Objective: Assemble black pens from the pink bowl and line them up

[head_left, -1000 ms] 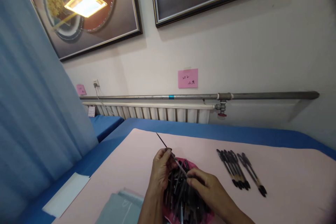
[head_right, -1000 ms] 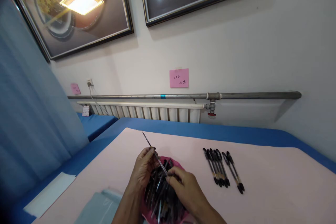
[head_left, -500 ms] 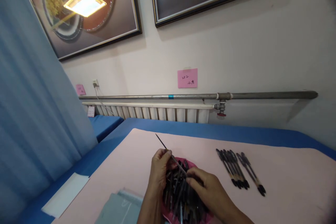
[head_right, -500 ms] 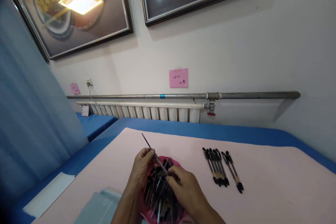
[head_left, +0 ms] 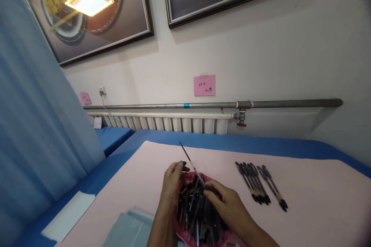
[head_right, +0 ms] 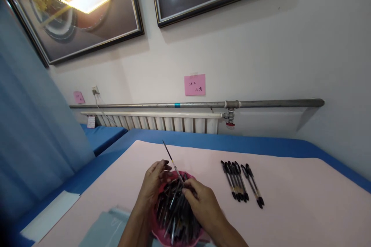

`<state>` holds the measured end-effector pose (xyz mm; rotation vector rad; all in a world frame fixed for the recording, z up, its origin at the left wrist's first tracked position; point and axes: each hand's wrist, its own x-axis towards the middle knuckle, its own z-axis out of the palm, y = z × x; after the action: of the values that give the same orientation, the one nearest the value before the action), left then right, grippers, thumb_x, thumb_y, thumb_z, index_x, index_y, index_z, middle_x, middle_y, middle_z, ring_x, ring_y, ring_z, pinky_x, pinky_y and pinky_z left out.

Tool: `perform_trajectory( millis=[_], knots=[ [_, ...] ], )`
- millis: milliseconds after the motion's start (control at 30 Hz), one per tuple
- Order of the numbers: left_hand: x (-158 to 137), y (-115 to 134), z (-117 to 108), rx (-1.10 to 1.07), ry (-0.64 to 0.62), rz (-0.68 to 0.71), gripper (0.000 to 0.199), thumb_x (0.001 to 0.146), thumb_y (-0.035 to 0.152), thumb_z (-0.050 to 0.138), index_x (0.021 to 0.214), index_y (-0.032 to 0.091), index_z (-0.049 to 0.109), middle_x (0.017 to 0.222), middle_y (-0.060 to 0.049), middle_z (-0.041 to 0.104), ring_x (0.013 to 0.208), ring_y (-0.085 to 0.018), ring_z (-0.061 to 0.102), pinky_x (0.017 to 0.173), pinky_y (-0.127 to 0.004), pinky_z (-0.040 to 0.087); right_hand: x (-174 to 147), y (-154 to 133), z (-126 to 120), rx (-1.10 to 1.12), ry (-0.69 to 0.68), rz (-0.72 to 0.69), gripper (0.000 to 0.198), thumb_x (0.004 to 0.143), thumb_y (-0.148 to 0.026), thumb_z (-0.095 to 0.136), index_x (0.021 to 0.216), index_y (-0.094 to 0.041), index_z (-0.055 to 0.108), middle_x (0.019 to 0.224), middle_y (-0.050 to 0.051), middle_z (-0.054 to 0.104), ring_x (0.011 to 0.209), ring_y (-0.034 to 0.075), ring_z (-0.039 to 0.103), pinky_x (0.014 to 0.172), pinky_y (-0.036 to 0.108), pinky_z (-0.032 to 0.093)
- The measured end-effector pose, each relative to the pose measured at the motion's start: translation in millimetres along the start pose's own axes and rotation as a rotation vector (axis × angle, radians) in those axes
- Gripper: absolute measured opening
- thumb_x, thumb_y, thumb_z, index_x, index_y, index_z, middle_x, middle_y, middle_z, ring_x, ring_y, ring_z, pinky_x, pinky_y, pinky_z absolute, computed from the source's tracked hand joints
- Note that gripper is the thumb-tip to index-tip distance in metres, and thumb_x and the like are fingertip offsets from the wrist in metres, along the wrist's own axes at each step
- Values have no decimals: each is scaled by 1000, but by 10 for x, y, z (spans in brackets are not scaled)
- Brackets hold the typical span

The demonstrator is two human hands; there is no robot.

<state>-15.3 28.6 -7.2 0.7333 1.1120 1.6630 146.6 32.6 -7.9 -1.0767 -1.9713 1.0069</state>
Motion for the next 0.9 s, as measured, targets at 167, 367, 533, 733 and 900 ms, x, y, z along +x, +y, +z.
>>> perform_trajectory(
  millis=[167, 367, 533, 733, 900],
  knots=[
    [76, 1, -120, -1, 99, 36, 33, 61, 40, 66, 77, 12, 58, 66, -3, 59, 53, -10, 56, 48, -21, 41, 5, 10, 7, 104, 81, 56, 17, 74, -34, 50, 76, -21, 60, 68, -1, 63, 66, 17, 58, 61, 25, 43],
    [99, 36, -192, 52, 132, 32, 31, 59, 38, 67, 73, 13, 55, 66, -2, 59, 54, -11, 57, 49, -22, 41, 1, 27, 23, 199, 117, 54, 17, 74, -36, 50, 79, -21, 59, 72, -1, 63, 67, 17, 57, 62, 26, 43],
    [124, 40, -257, 178, 162, 52, 32, 61, 41, 62, 75, 13, 54, 68, -2, 58, 56, -11, 57, 50, -23, 41, 13, 85, 68, 240, 149, 62, 15, 72, -34, 53, 80, -21, 57, 71, -1, 62, 65, 16, 57, 60, 25, 44],
    [140, 28, -318, 522, 180, 126, 24, 74, 36, 47, 81, 15, 55, 75, -4, 60, 61, -13, 58, 56, -27, 45, 0, 86, 80, 228, 180, 32, 14, 72, -30, 54, 81, -21, 59, 71, -1, 64, 66, 16, 58, 61, 26, 44],
    [122, 14, -349, 990, 185, 232, 17, 68, 15, 50, 80, 18, 63, 92, -7, 60, 93, -20, 53, 86, -35, 38, 9, 127, 89, 238, 199, 37, 14, 72, -31, 53, 81, -21, 56, 72, -1, 61, 66, 16, 57, 60, 25, 44]
  ],
)
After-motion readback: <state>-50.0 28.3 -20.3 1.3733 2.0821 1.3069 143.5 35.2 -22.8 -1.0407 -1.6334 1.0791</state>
